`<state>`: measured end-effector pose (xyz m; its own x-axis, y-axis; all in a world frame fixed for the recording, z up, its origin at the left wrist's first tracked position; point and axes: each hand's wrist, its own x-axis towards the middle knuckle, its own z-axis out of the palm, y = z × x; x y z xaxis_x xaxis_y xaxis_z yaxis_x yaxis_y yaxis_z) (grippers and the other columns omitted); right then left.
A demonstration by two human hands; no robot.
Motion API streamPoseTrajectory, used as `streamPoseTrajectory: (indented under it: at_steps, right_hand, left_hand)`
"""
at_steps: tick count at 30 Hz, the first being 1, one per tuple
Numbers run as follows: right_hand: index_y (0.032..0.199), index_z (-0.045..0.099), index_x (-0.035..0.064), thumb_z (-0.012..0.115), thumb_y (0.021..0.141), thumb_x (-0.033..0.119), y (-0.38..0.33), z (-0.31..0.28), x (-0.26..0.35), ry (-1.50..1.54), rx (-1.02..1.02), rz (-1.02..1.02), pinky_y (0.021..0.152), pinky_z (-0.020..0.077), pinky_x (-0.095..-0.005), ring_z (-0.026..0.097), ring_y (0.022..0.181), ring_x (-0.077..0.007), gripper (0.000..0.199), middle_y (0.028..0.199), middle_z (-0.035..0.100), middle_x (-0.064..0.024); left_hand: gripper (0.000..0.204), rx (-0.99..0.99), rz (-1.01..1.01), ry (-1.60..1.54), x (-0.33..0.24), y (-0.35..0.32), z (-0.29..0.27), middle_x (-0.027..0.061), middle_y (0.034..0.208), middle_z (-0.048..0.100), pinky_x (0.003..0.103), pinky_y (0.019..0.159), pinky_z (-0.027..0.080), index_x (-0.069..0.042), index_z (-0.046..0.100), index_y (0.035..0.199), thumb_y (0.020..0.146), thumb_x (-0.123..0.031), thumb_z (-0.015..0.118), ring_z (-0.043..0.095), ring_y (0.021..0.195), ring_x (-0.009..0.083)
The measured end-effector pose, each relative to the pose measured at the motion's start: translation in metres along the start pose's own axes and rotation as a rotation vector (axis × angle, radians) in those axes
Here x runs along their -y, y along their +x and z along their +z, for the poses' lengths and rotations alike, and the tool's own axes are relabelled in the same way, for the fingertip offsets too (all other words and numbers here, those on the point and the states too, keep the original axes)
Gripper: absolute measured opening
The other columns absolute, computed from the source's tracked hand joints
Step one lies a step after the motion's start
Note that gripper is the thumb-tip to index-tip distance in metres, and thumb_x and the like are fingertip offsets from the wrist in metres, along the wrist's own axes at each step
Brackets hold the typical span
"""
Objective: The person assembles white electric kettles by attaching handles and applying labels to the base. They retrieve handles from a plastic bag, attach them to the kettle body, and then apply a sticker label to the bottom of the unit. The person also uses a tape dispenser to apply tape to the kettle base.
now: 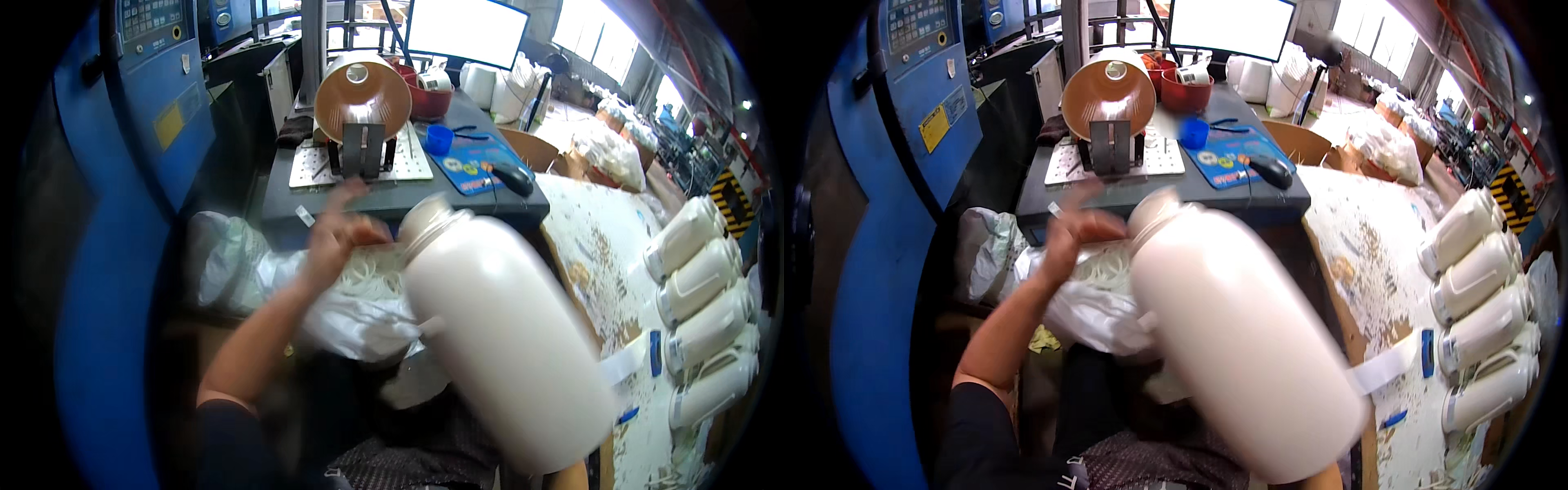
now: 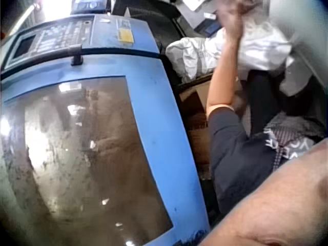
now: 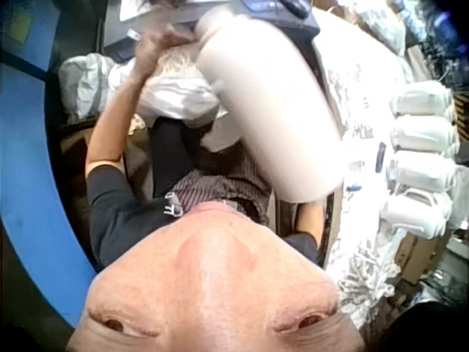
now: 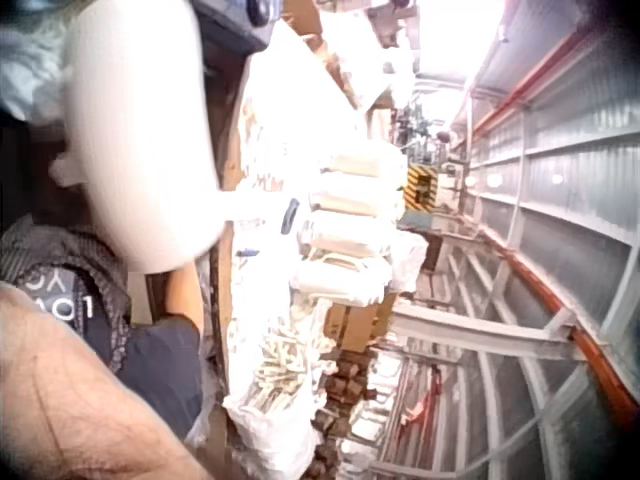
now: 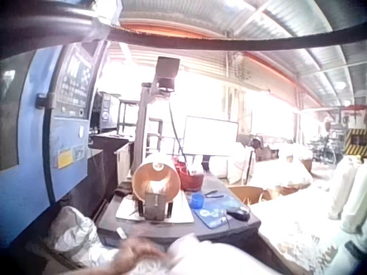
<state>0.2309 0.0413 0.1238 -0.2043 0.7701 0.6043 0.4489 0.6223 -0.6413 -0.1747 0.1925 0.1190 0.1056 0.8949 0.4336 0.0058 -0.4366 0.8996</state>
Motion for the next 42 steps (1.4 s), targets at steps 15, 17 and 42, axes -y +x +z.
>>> streamPoseTrajectory:
  at_steps: [15,17,42]
  right_hand:
    - [0.102,0.065,-0.0027,0.059,0.084,0.013,0.421,0.242,-0.08,0.607,-0.566,0.296,0.056,0.0473,-0.0358,0.062,0.071,-0.0212,0.024,0.089,0.066,-0.013]
    - [0.099,0.066,-0.0042,0.057,0.081,0.006,0.435,0.275,-0.098,0.38,-0.559,0.175,0.066,0.0462,-0.0344,0.061,0.075,-0.0205,0.023,0.087,0.067,-0.0109]
    - [0.13,0.053,0.0098,0.083,0.072,0.018,0.132,0.165,0.088,0.458,0.52,-0.298,0.087,0.0506,-0.0321,0.062,0.099,-0.02,0.066,0.13,0.056,-0.0121]
  left_hand:
    - [0.039,-0.677,0.048,-0.602,0.018,0.126,-0.134,0.018,0.123,0.058,0.046,0.091,0.054,0.0,0.046,0.131,0.094,-0.012,0.051,0.064,0.104,0.0376]
    - [0.052,-0.801,0.083,-0.415,0.019,0.081,-0.13,0.0101,0.132,0.053,0.041,0.098,0.048,-0.001,0.045,0.134,0.089,-0.018,0.065,0.057,0.117,0.0268]
    - [0.062,-0.657,-0.195,-0.267,-0.011,-0.265,-0.066,0.0148,0.132,0.051,0.042,0.103,0.042,-0.002,0.041,0.138,0.094,-0.044,0.054,0.051,0.121,0.0268]
